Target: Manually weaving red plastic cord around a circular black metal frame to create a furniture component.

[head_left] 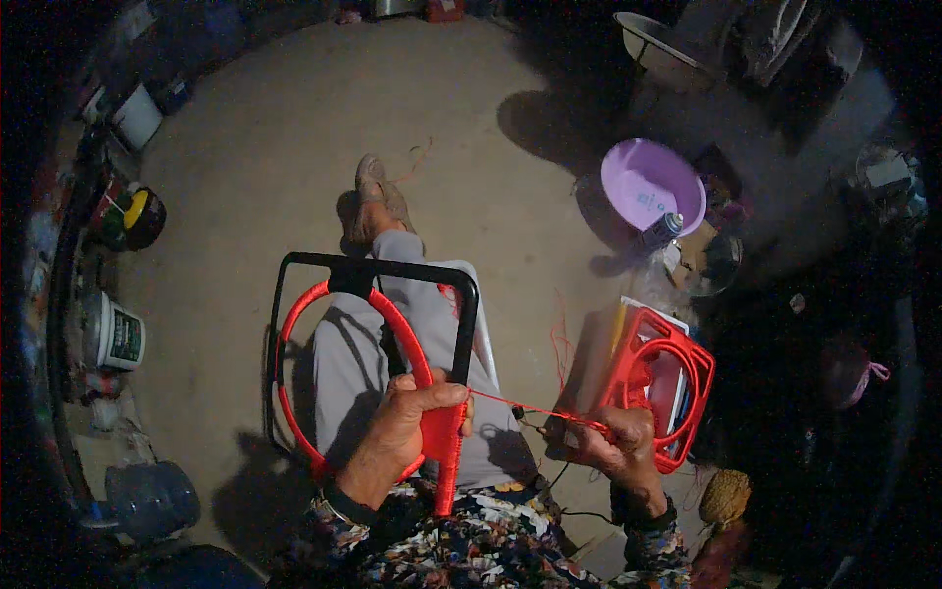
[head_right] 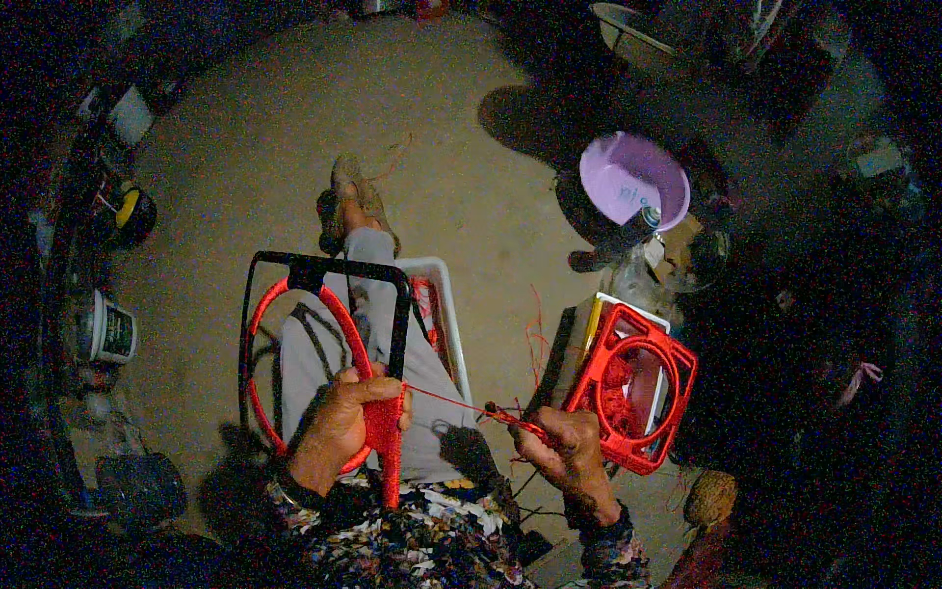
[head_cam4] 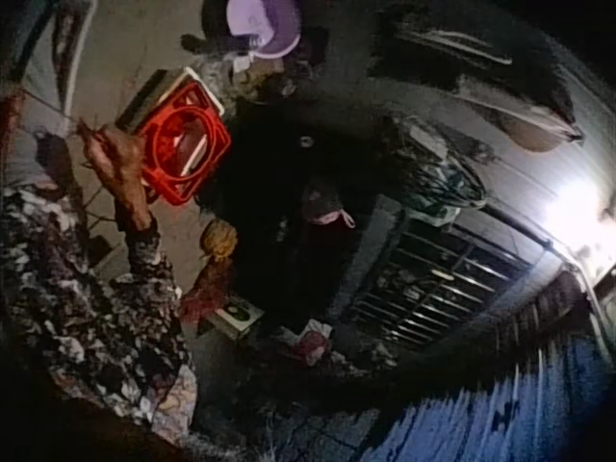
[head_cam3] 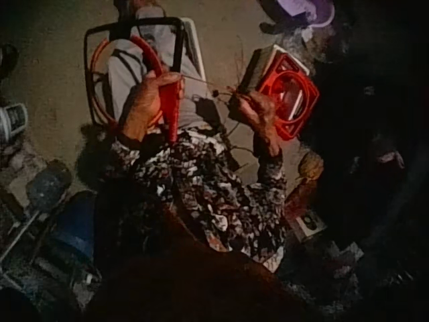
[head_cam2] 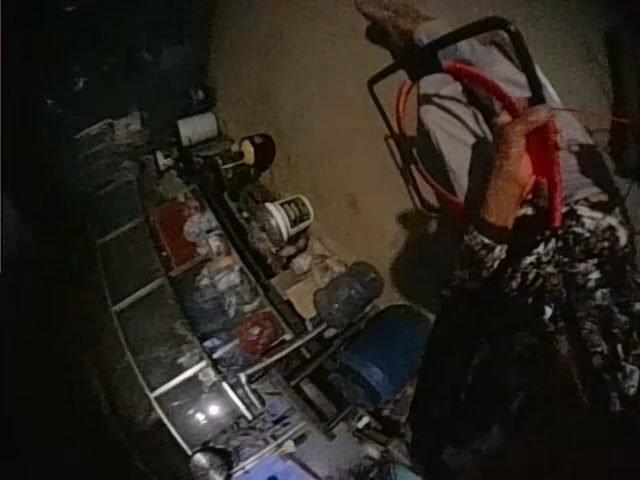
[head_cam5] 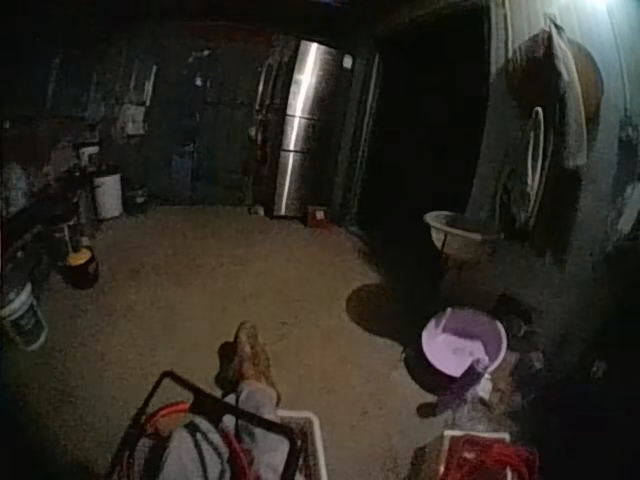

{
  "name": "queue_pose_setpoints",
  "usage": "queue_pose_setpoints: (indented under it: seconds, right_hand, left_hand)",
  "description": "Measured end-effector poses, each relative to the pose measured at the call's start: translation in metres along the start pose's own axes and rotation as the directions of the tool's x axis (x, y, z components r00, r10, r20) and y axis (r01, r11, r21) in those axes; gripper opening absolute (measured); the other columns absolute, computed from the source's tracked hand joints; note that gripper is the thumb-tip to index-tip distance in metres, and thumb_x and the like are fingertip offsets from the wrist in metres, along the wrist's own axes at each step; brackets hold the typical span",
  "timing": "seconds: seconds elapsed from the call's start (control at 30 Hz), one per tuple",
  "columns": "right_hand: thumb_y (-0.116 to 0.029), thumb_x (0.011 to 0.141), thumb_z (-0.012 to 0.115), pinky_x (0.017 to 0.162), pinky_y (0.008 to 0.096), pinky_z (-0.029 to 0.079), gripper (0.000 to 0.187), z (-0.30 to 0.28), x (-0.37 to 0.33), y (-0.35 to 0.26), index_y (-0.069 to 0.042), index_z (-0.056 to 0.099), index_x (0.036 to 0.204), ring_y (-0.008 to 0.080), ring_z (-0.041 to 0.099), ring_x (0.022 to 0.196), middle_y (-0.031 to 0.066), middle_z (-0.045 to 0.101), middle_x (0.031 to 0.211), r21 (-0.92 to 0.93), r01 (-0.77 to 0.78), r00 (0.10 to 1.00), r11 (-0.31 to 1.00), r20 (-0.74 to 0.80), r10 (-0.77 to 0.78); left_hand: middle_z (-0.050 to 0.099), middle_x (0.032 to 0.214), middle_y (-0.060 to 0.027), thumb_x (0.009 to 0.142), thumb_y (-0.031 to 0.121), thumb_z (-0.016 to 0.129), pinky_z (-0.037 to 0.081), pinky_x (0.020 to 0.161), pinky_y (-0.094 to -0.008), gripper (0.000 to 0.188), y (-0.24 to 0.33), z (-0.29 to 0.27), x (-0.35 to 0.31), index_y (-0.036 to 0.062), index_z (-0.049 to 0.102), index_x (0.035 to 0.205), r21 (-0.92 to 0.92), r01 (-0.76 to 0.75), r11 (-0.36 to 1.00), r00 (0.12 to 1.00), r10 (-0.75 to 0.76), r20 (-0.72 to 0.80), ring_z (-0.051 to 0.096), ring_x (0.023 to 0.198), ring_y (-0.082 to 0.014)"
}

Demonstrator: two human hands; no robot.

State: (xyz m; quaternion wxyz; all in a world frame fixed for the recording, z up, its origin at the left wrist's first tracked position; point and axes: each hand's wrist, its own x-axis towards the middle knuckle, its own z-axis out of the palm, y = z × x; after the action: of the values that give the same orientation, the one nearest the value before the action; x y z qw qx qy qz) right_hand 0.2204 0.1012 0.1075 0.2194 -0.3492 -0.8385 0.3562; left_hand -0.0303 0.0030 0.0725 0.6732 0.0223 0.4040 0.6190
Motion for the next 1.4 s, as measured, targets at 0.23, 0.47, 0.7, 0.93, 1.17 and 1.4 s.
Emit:
queue_pose_setpoints:
  seconds: [0.23, 0.47, 0.7, 0.93, 1.17, 1.4]
  right_hand:
    - [-0.016, 0.084, 0.064, 0.041, 0.0269, 0.040, 0.020, -0.002, 0.001, 0.000, -0.005, 0.059, 0.068, 0.0103, 0.054, 0.047, 0.0005, 0.054, 0.056, 0.242, -0.250, 0.968, 0.937, 0.079, 0.238]
    - [-0.039, 0.092, 0.046, 0.050, 0.0256, 0.034, 0.035, 0.040, -0.005, 0.075, -0.005, 0.057, 0.098, 0.0075, 0.042, 0.059, -0.0012, 0.045, 0.068, 0.652, -0.508, 0.814, 0.563, 0.149, 0.562]
    - [-0.028, 0.090, 0.052, 0.062, 0.0253, 0.044, 0.023, 0.048, 0.046, 0.043, -0.006, 0.056, 0.096, 0.0102, 0.052, 0.070, 0.0005, 0.051, 0.074, 0.748, -0.391, 0.879, 0.537, 0.129, 0.459]
    - [-0.014, 0.085, 0.066, 0.065, 0.0240, 0.045, 0.021, 0.086, 0.084, 0.008, -0.003, 0.061, 0.102, 0.0085, 0.056, 0.072, 0.0010, 0.062, 0.080, 0.807, -0.301, 0.948, 0.507, 0.196, 0.251]
    - [-0.017, 0.088, 0.063, 0.066, 0.0231, 0.046, 0.022, 0.102, 0.089, -0.008, 0.000, 0.064, 0.103, 0.0070, 0.055, 0.073, -0.0003, 0.063, 0.084, 0.798, -0.353, 0.936, 0.488, 0.293, 0.198]
    - [-0.021, 0.091, 0.059, 0.074, 0.0240, 0.044, 0.031, 0.102, 0.082, 0.014, -0.001, 0.059, 0.115, 0.0084, 0.054, 0.082, 0.0005, 0.062, 0.091, 0.828, -0.338, 0.939, 0.447, 0.265, 0.219]
  left_hand:
    - [0.063, 0.073, -0.0143, 0.077, 0.011, 0.068, 0.052, 0.059, -0.0349, 0.014, -0.004, -0.004, 0.000, 0.0024, 0.058, 0.076, 0.039, -0.050, 0.998, 0.999, 0.049, 0.006, 0.062, 0.061, -0.0233]
    - [0.065, 0.080, -0.0165, 0.082, 0.015, 0.063, 0.053, 0.065, -0.0347, 0.016, -0.003, -0.003, -0.005, -0.0003, 0.059, 0.081, 0.053, -0.023, 0.998, 1.000, 0.022, 0.009, 0.065, 0.067, -0.0246]
    - [0.065, 0.080, -0.0184, 0.083, 0.014, 0.060, 0.053, 0.065, -0.0379, 0.015, -0.003, -0.002, -0.007, -0.0009, 0.058, 0.085, -0.022, -0.004, 1.000, 1.000, 0.005, 0.021, 0.065, 0.067, -0.0273]
    - [0.064, 0.079, -0.0202, 0.083, 0.012, 0.059, 0.054, 0.064, -0.0404, 0.015, -0.004, -0.002, -0.012, 0.0003, 0.054, 0.091, -0.054, -0.025, 0.998, 0.999, 0.028, 0.047, 0.065, 0.065, -0.0296]
    - [0.063, 0.083, -0.0211, 0.084, 0.011, 0.059, 0.054, 0.064, -0.0414, 0.018, -0.004, -0.004, -0.011, 0.0020, 0.051, 0.096, -0.053, -0.024, 0.998, 0.999, 0.026, 0.041, 0.064, 0.067, -0.0302]
    - [0.062, 0.083, -0.0188, 0.082, 0.008, 0.061, 0.055, 0.064, -0.0432, 0.016, -0.007, -0.006, -0.012, 0.0042, 0.052, 0.096, -0.146, -0.026, 0.989, 0.997, 0.036, 0.063, 0.064, 0.071, -0.0298]
